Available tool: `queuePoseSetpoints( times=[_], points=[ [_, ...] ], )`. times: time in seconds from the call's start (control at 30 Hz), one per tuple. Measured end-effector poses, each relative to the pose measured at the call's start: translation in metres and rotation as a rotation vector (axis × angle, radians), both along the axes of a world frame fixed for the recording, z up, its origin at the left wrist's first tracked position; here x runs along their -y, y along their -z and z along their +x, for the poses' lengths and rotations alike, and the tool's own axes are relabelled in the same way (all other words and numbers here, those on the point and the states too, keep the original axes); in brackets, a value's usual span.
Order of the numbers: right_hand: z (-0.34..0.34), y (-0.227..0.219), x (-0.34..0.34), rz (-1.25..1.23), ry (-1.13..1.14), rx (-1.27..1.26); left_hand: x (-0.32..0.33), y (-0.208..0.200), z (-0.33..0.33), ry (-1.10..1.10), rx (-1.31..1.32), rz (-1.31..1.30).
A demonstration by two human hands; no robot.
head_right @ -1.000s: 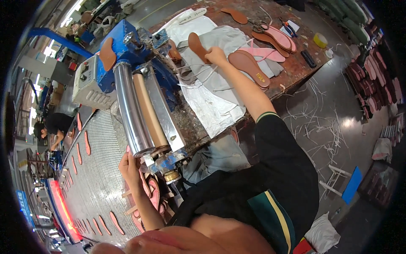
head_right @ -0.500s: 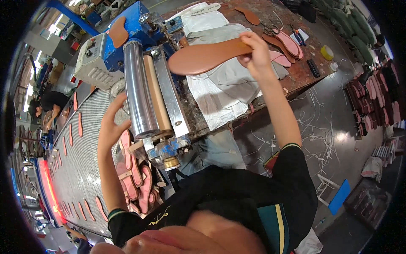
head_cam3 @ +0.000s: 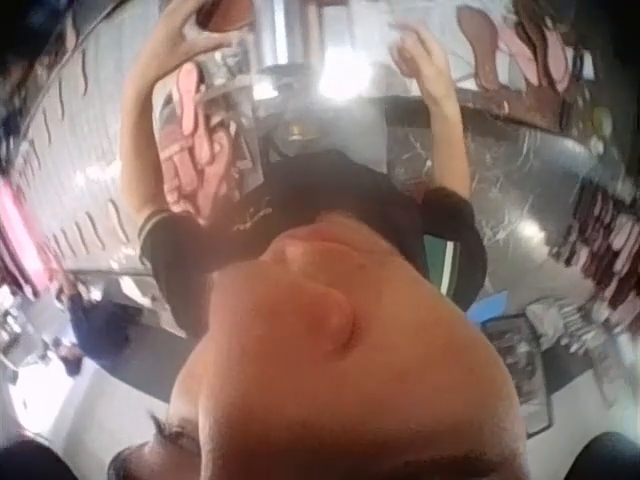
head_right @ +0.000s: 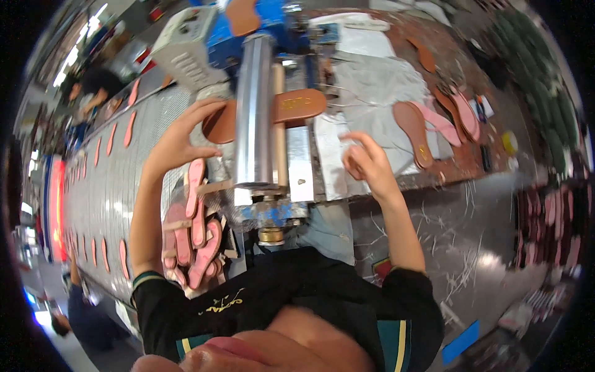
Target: Applying glue to shoe insole components using a roller machine and placing them on a conveyor belt.
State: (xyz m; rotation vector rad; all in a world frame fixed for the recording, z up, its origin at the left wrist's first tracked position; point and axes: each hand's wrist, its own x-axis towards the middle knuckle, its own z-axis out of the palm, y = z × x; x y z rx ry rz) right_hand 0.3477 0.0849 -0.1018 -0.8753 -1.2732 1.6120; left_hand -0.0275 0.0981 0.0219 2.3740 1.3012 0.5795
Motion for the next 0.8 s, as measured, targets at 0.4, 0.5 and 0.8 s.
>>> queuePoseSetpoints(
  times=[0.4, 0.5, 0.8],
  points=[
    [0.005, 0.147, 0.059, -0.375, -0.136, 0.415, 0.014, 0.043, -0.094, 0.0, 0.017, -0.017],
    [0.012, 0.186, 0.06, -0.291, 0.034, 0.379, 0.033, 0.075, -0.146, -0.163, 0.459, -0.389],
    [0.018, 0.175, 0.065, -0.428, 0.051, 0.266, 0.204, 0.161, -0.288, -1.078, 1.352, -0.612]
  ],
)
